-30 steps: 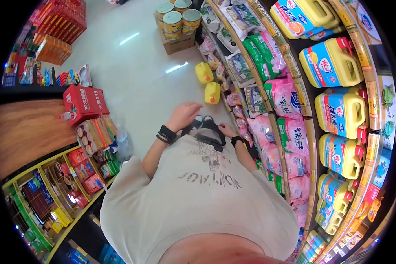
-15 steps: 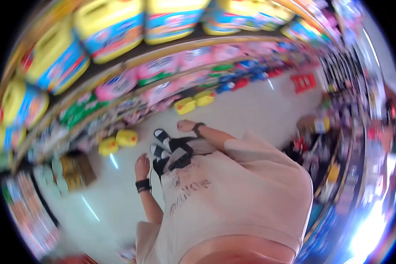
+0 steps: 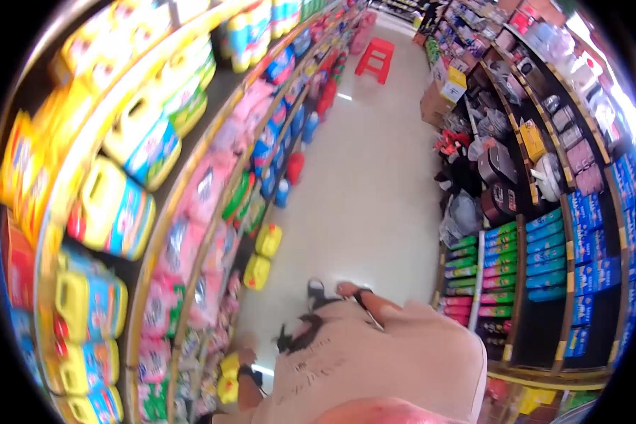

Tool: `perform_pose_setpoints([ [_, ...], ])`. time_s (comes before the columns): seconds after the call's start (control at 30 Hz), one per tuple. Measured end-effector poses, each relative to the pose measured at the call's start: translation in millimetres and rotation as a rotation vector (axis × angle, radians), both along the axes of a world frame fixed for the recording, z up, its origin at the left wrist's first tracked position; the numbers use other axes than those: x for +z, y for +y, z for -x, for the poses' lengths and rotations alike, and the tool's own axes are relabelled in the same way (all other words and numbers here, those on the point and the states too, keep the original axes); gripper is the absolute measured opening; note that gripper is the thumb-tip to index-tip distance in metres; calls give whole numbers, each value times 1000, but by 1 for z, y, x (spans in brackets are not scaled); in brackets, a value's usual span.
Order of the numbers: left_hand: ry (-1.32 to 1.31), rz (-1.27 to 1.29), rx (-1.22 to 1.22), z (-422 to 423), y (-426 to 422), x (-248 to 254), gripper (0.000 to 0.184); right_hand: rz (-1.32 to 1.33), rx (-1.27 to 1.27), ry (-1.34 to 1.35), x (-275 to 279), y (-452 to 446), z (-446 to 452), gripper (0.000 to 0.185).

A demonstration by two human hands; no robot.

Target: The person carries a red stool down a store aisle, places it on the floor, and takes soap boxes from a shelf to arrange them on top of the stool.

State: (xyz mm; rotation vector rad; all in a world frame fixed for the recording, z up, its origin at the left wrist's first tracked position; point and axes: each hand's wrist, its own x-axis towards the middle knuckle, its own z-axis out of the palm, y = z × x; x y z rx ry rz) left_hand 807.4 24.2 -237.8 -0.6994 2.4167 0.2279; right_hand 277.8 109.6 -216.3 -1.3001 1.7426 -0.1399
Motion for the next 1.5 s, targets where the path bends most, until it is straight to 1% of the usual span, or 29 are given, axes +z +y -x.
perform_pose_setpoints([
  [0.03,-45,-153,279,7,-29,7,19,-68,-45,19,-3,12,15,31],
  [0.07,100,-149,-94,27,-54,7,19,-122,-95,38,-10,20,33,30],
  [0.1,46,-90,-339,72,-57,0,15,-168,-172,40,-9,24,47,30],
  [0.13,157,-528,494,102,-67,1,17,-259,-266,55,-23,27,61,32],
  [0.17,583,-766,1363,129,-80,9,24,-297,-470,-6,-16,29,74,31],
  [0.2,534,-725,1183,165,-97,15,25,-344,-669,-74,-7,34,82,30],
  [0.27,457,-623,836,236,-135,28,29,-415,-763,-91,-28,27,110,28],
  [0.3,483,-581,707,271,-155,31,30,-380,-856,-147,-25,20,119,32],
  [0.33,506,-540,586,303,-172,33,30,-237,-1032,-177,-7,13,120,33],
  [0.37,530,-501,471,334,-186,32,31,-167,-1046,-239,-4,5,129,34],
  [0.47,438,-668,510,413,-234,30,30,-55,-1034,-340,-18,-9,144,37],
  [0.5,356,-654,488,436,-251,18,29,-73,-1056,-345,-18,-13,147,37],
  [0.6,348,-666,449,497,-298,-11,29,-196,-1080,-391,-28,-8,171,38],
  [0.63,393,-670,436,514,-311,-17,26,-229,-980,-305,-39,-3,183,37],
  [0.67,346,-704,361,537,-328,-18,26,-266,-878,-224,-72,9,200,36],
  [0.7,293,-735,288,555,-345,-18,26,-308,-773,-152,-65,2,211,35],
  [0.73,239,-767,218,572,-361,-17,27,-360,-902,-197,-57,-1,219,34],
  [0.77,309,-865,201,588,-376,-29,27,-410,-1030,-239,-7,-17,233,33],
  [0.83,295,-852,325,624,-400,-17,27,-446,-1243,-333,31,-44,273,33],
  [0.87,290,-845,383,645,-409,-12,26,-363,-1307,-350,41,-61,295,33],
  [0.9,232,-825,372,665,-423,-15,28,-280,-1369,-370,45,-78,314,33],
  [1.0,382,-749,404,709,-454,-24,28,-84,-1422,-379,34,-129,372,35],
  [1.03,302,-695,273,731,-471,-7,28,-35,-1433,-397,32,-149,392,36],
  [1.1,278,-692,336,765,-489,-6,27,57,-1452,-430,32,-185,428,37],
  [1.27,256,-726,371,849,-532,-13,30,-53,-1313,-426,11,-243,524,36],
  [1.3,220,-807,467,868,-538,5,33,-98,-1316,-419,0,-250,546,35],
  [1.37,197,-777,385,891,-558,-4,34,-252,-1309,-429,-1,-261,589,31],
  [1.47,193,-743,237,944,-578,-6,33,-387,-934,-226,-56,-261,662,30],
  [1.5,184,-707,232,961,-587,4,33,-433,-1073,-271,-46,-274,685,28],
])
